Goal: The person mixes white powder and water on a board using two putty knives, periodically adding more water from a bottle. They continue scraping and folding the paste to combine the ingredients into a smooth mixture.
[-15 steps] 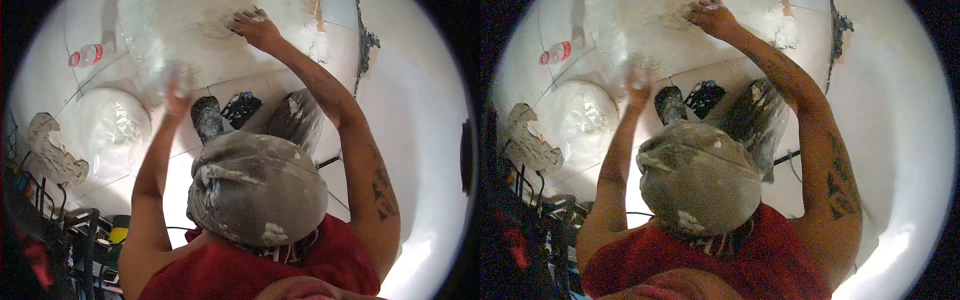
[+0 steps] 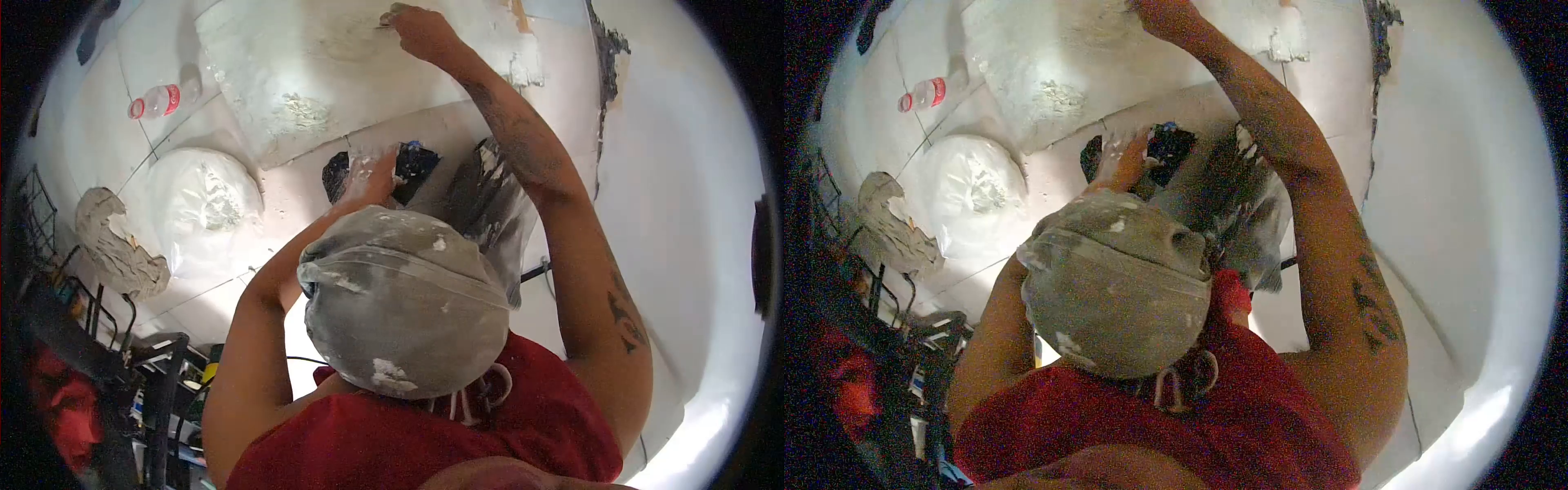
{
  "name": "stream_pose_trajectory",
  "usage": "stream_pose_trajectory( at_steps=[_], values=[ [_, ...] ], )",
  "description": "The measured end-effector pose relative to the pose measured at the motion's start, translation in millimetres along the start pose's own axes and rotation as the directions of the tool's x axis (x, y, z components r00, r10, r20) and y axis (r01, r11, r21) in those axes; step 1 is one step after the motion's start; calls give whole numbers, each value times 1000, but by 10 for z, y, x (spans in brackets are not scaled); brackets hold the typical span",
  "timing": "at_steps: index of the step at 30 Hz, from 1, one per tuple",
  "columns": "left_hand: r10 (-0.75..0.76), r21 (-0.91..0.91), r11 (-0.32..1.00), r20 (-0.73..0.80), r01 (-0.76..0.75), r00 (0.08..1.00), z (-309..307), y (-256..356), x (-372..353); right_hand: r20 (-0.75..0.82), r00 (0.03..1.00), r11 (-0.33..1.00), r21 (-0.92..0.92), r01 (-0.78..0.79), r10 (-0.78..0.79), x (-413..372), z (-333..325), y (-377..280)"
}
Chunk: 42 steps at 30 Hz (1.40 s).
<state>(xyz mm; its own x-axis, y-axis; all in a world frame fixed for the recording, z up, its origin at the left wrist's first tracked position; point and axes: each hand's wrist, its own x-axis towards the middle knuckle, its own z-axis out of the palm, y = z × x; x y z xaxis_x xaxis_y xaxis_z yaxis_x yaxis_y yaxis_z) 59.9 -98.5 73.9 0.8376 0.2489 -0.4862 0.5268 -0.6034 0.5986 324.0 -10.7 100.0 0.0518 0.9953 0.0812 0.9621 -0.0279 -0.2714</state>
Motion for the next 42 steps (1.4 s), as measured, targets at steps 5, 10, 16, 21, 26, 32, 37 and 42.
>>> stream_pose_trajectory(
  at_steps=[5, 10, 16, 21, 26, 32, 37, 42],
  values=[
    [-141, 2, 990, 45, 141, 989, 173, -8, 160, -50, 981, 980, 76, -183, 187, -254, 82, 107],
    [-133, 197, 971, -32, 136, 991, 171, 90, 235, -162, 837, 740, 574, -352, 523, -630, -161, 91],
    [-22, -212, 973, 305, 91, 952, -215, -3, 410, -33, 407, 197, 909, -368, 913, -912, 426, 496],
    [-31, -650, 756, 87, 80, 996, -688, -55, 174, 330, 620, -377, 924, -59, 711, -765, 358, 663],
    [-164, -735, 655, 93, 179, 982, -1316, 355, -15, 342, 700, -273, 938, -215, 626, -862, 497, 551],
    [-338, -557, 828, -406, 63, 849, -1631, 273, 205, 106, 661, 346, 785, -514, 743, -688, 116, 268],
    [-112, -128, 992, -774, 18, 623, -1945, 730, 546, -69, 673, 594, 544, -593, 736, -555, -291, -94],
    [-146, -191, 982, -690, 17, 709, -1997, 746, 743, -110, 701, 628, 556, -544, 704, -301, -337, -306]
  ],
)
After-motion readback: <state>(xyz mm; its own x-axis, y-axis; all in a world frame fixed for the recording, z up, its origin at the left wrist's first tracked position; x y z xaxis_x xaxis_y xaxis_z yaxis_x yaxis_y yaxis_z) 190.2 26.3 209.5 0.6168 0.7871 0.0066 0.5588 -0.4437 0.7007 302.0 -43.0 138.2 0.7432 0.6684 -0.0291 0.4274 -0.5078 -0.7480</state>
